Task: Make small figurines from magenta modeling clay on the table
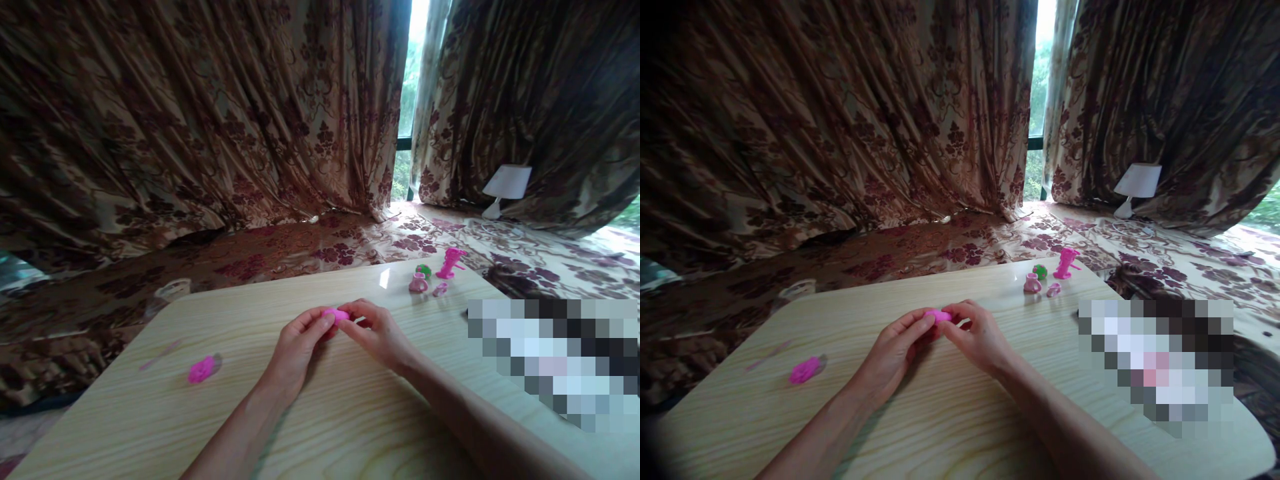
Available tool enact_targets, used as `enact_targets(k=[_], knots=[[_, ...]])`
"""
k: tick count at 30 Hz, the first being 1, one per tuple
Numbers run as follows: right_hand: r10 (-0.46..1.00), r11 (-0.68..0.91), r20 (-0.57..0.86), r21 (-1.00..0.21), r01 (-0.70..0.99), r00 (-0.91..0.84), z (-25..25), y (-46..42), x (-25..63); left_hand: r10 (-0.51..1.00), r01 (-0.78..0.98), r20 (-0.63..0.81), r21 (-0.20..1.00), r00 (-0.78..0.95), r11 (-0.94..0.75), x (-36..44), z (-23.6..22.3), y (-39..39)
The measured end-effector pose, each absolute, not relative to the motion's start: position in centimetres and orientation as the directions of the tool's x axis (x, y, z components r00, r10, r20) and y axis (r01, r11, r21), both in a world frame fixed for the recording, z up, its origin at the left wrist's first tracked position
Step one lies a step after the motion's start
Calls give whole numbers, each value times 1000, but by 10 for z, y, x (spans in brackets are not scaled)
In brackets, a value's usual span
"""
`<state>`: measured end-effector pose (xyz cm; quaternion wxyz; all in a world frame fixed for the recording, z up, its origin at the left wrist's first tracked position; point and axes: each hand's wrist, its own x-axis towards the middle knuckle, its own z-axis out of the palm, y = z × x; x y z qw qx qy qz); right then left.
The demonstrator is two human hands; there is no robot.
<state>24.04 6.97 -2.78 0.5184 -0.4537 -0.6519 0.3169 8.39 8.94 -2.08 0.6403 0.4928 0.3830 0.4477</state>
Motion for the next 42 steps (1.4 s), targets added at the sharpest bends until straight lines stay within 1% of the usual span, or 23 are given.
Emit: enact_targets(k=[7,11,15,19,22,27,31,36,42], knots=[[916,399,393,-866,301,-81,-22,67,241,941,-56,21,998,339,-2,79,-22,90],[910,412,406,-857,309,-84,-21,67,242,938,-24,47,999,344,-42,79,-21,88],[926,374,371,-888,268,-65,-26,69,242,951,-21,23,1000,310,-18,81,-21,88],[948,315,320,-931,183,-5,-32,73,239,951,-77,-17,996,309,43,82,-22,89],[941,329,337,-933,146,31,-35,74,238,953,-88,-27,995,301,56,82,-22,89],[872,478,487,-826,298,-48,-34,70,238,955,-170,-87,975,282,140,83,-20,88],[824,545,561,-746,384,-79,-32,68,238,946,-158,-54,981,320,109,81,-20,89],[818,556,551,-681,476,-166,-27,64,238,928,-110,-54,989,368,101,77,-21,91],[810,568,550,-650,504,-203,-26,63,240,900,-68,-74,991,429,114,77,-20,89]])
